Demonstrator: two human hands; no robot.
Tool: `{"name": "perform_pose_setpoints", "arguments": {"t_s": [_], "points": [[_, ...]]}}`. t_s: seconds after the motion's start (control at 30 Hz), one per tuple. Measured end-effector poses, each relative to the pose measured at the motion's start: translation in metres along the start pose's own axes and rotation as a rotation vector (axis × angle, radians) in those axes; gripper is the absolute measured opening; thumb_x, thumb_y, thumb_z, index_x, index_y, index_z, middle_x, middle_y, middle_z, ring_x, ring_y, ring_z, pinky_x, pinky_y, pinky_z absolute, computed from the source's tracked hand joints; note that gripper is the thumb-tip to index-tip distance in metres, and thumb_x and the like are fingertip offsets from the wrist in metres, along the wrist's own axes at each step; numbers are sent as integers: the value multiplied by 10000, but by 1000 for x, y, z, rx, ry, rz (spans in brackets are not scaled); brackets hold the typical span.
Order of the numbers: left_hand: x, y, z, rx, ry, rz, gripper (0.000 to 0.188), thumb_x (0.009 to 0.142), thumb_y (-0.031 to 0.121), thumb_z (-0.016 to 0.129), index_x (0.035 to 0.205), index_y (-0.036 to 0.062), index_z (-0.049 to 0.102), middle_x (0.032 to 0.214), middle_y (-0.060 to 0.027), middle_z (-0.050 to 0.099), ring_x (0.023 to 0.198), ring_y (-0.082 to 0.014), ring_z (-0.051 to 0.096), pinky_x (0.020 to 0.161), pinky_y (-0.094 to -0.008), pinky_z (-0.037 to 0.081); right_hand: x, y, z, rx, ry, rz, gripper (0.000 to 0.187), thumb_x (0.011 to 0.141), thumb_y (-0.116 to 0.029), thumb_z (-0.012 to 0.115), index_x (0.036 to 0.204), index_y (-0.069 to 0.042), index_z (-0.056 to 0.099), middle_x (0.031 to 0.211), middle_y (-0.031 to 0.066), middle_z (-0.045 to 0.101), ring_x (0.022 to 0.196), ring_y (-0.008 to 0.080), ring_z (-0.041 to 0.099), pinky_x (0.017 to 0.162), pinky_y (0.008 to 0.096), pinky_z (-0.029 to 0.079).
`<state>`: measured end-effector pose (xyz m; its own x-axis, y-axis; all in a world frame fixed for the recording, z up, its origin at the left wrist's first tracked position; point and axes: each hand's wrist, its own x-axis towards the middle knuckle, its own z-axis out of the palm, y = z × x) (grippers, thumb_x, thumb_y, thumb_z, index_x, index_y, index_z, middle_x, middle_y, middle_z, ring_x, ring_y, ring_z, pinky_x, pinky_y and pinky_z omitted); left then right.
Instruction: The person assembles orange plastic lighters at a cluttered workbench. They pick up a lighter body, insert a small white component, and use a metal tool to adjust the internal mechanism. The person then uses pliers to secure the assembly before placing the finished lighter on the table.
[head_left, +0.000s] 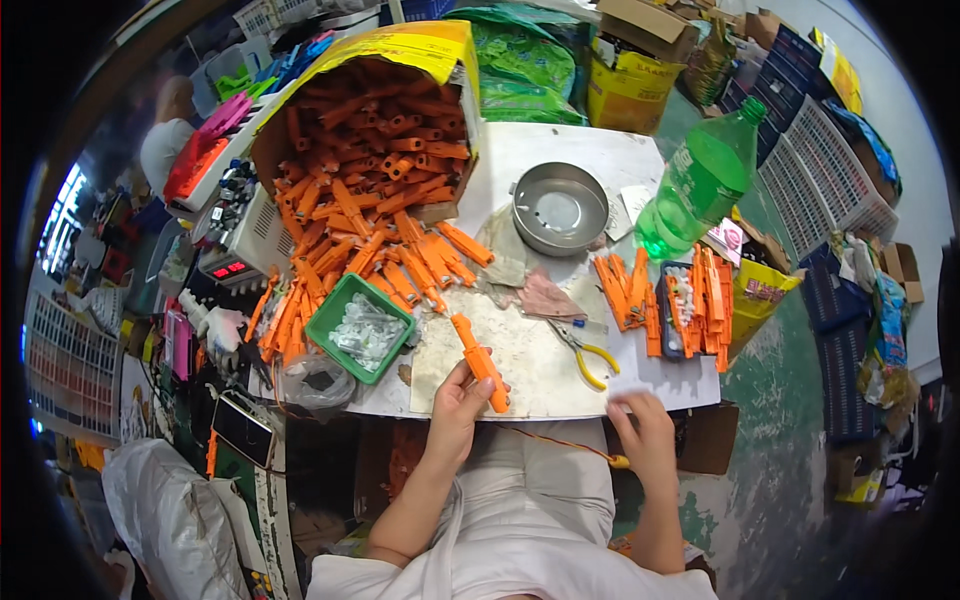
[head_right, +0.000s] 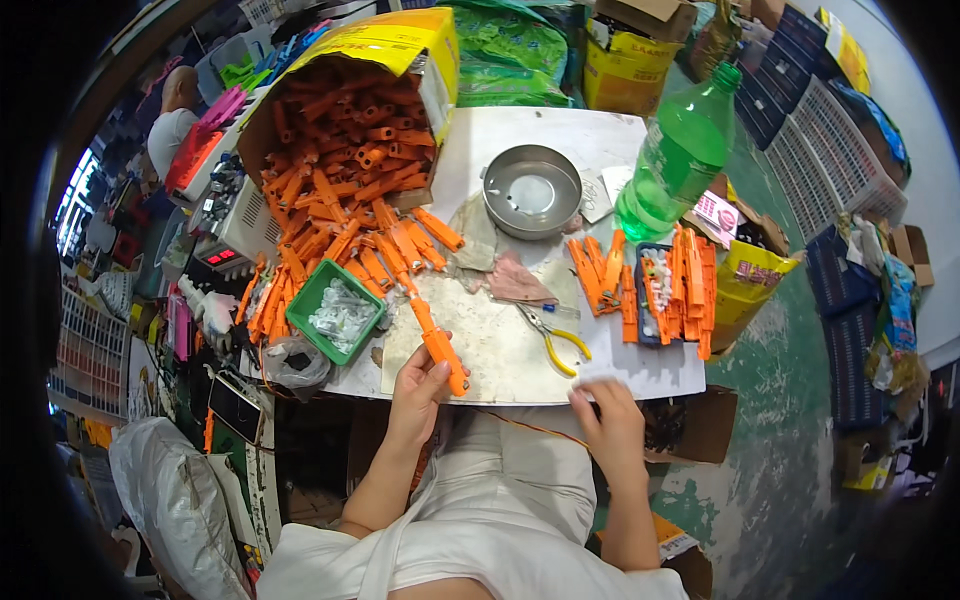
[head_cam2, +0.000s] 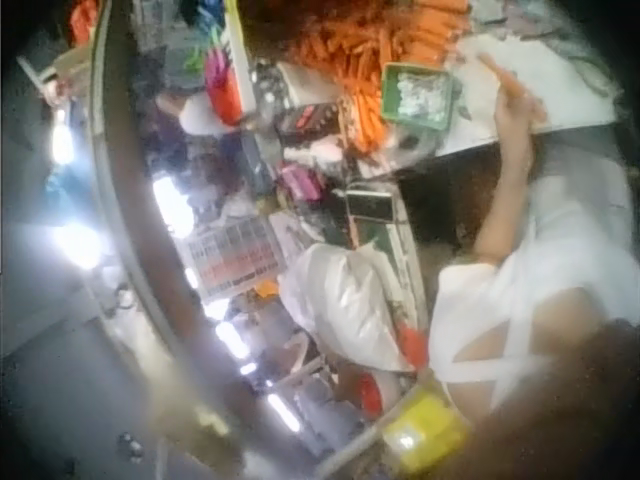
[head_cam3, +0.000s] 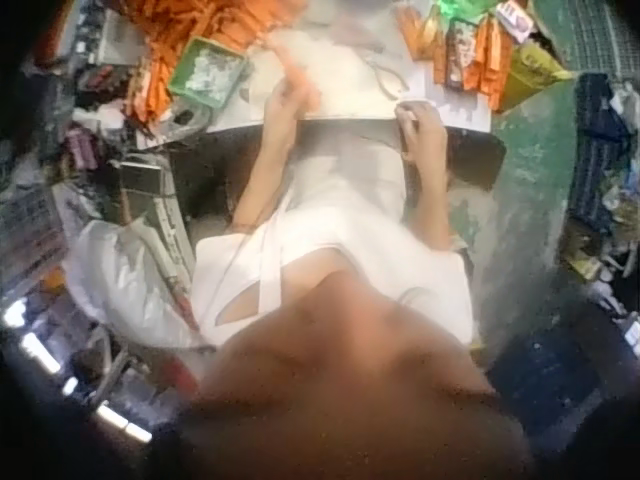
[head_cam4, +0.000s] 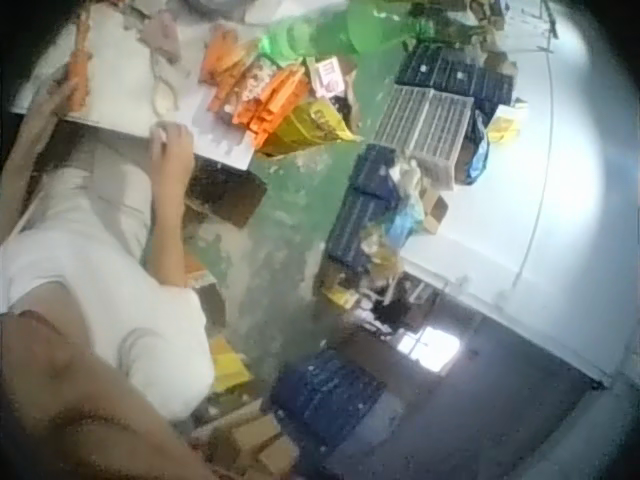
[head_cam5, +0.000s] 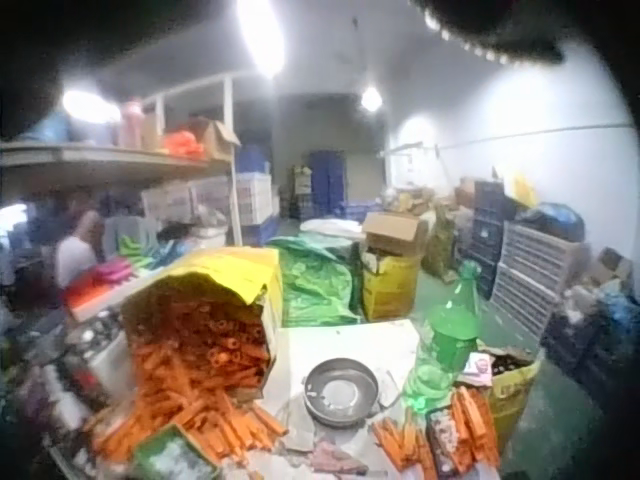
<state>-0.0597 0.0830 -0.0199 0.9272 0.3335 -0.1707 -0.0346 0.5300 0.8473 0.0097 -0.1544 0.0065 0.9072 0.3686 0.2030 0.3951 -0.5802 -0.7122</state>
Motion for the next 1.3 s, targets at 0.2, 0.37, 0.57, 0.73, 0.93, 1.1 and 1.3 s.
{"name": "perform_pose_setpoints", "arguments": {"t_s": [0.2,0.37,0.57,0.73,0.93,1.1,1.3], "points": [[-13,-1,16,51,-129,-76,512,903,157,606,1334,-24,398,1052,-78,569,933,-160,599,820,-288,482,93,27,61,-369,119,-319,182,787,-36,604,965,-6,585,947,137,579,924,314,532,809,389,446],[-21,0,4,103,-102,-46,528,903,158,613,1340,-36,389,1108,-81,548,924,-162,610,821,-285,482,89,22,52,-345,43,-300,127,793,-15,588,914,-2,548,879,142,561,853,326,536,761,398,442],[-23,4,-8,251,-93,-129,499,900,121,615,1322,-38,402,1148,-103,563,863,-151,629,788,-268,492,45,-41,8,178,-295,-52,153,874,-89,595,1004,-10,576,886,157,622,694,274,600,637,325,468],[-18,9,-6,210,-214,-148,507,901,120,617,1332,-40,401,1096,-108,607,855,-120,617,751,-238,494,39,-40,8,266,-257,24,176,888,-144,620,983,1,653,783,116,650,645,154,583,608,269,453],[-18,16,-6,248,-272,-204,539,901,104,607,1370,-33,381,1034,-116,635,789,-111,590,721,-228,477,43,-23,7,507,-410,173,245,924,-198,587,977,31,659,685,-3,583,605,58,457,549,217,374],[-17,17,-9,254,-324,-226,532,912,126,594,1377,-26,383,1028,-121,635,773,-109,586,694,-220,468,46,-32,-5,656,-466,307,279,932,-237,580,966,25,668,686,-43,536,603,37,386,535,204,320],[-15,13,-16,216,-328,-202,525,932,151,577,1385,-19,377,1015,-88,633,754,-82,564,693,-205,466,38,-23,0,607,-389,254,263,937,-223,568,963,19,669,683,-50,521,611,18,352,546,187,297]]}}
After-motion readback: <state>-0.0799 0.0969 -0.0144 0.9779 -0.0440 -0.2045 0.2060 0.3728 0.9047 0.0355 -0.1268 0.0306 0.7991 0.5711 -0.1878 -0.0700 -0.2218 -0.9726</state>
